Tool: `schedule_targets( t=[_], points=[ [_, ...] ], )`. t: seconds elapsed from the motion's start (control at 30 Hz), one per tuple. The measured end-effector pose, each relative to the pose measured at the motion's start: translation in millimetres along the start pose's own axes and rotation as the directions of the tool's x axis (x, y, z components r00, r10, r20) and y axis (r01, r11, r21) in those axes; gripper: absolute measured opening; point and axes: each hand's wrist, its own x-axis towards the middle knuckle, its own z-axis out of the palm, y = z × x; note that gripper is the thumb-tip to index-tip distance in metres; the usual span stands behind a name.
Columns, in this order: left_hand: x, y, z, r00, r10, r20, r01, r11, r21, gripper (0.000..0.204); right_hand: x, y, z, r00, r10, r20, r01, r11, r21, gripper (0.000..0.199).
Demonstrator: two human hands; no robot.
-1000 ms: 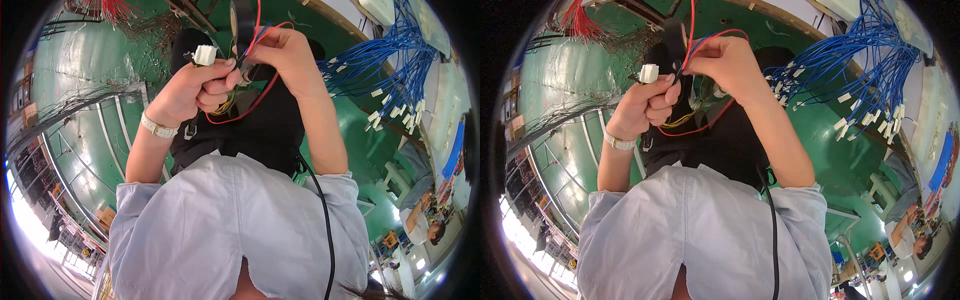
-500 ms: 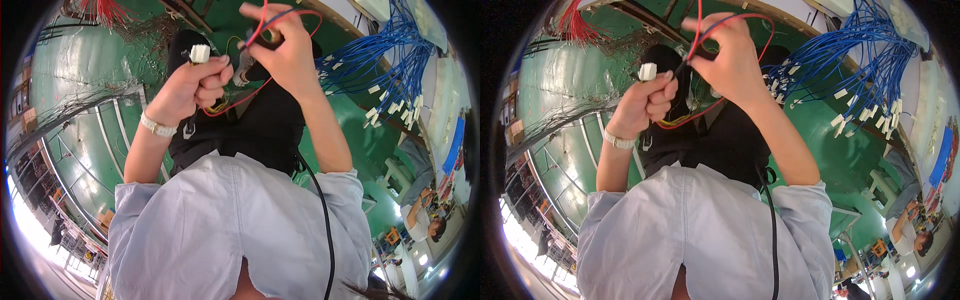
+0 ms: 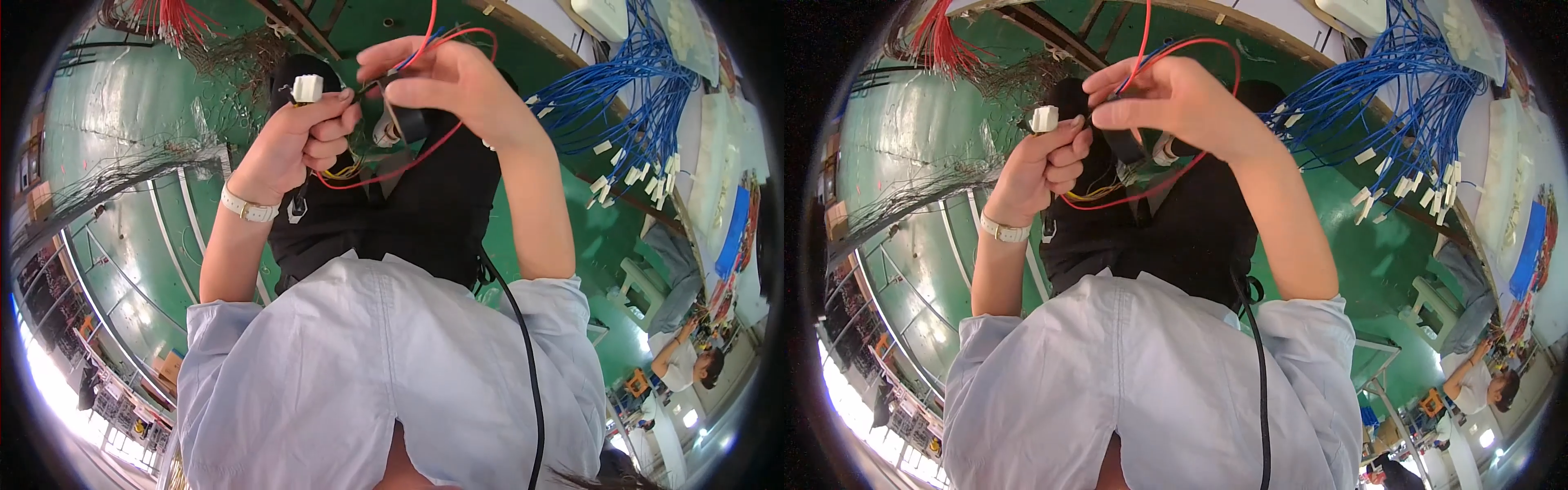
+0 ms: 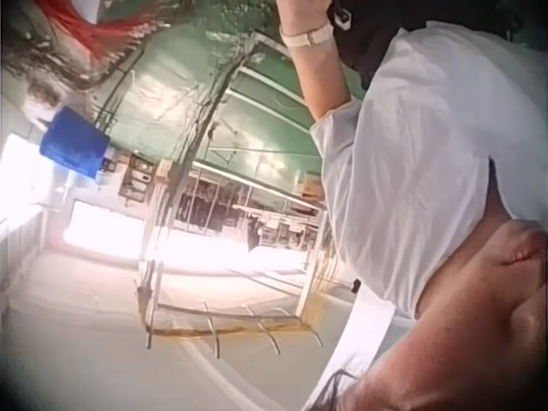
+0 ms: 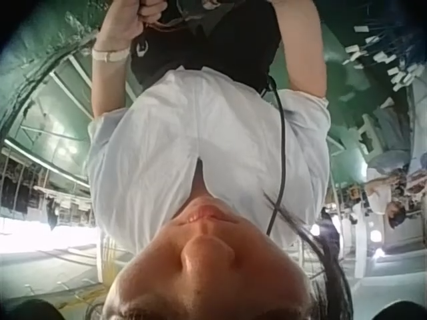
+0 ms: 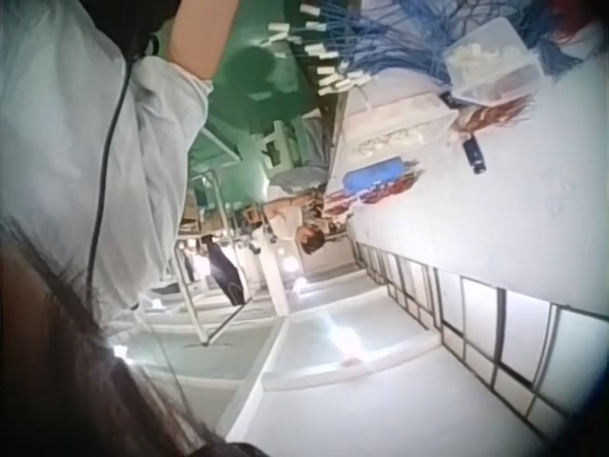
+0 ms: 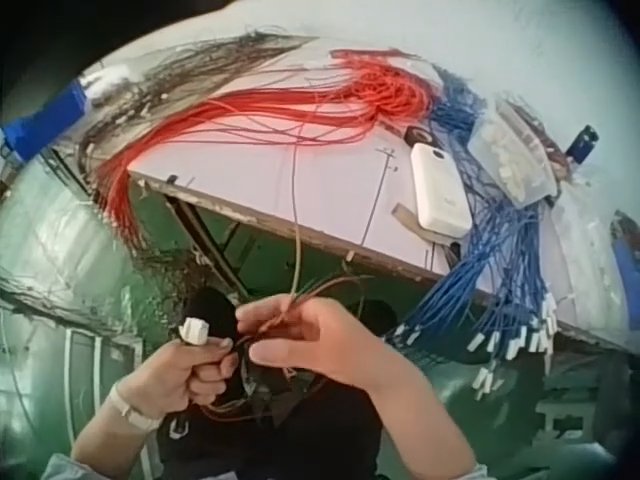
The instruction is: The recorder is assembling complex wire harnesses by bundling multiple colored wires together with black electrical tape and organizing the groups of wires.
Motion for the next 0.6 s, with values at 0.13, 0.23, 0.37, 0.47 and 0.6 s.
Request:
schedule_targets(
  t=[0.13,0.23,0.37,0.47,0.6],
  points=[
    [-8,-4,-7,0.998,0.039,-0.056,-0.037,0.998,0.054,0.027,-1,12,20,0.987,0.071,-0.145,-0.08,0.995,-0.056,0.031],
    [-4,7,-3,0.999,0.012,-0.034,-0.009,0.997,0.071,0.028,-6,13,28,0.96,0.045,-0.278,-0.082,0.989,-0.12,0.022],
    [-4,28,0,0.998,-0.014,0.056,0.005,0.99,0.144,0.029,-12,-7,20,0.968,0.05,-0.246,-0.14,0.92,-0.365,0.014],
    [-8,15,-8,0.996,0.034,0.078,-0.055,0.959,0.279,0.018,-26,-16,8,0.994,-0.017,-0.106,-0.044,0.835,-0.548,0.016],
    [-50,24,-12,0.949,0.05,-0.312,-0.085,0.991,-0.102,0.009,-77,-76,-22,0.979,-0.058,-0.197,-0.126,0.586,-0.8,0.024]
  ],
)
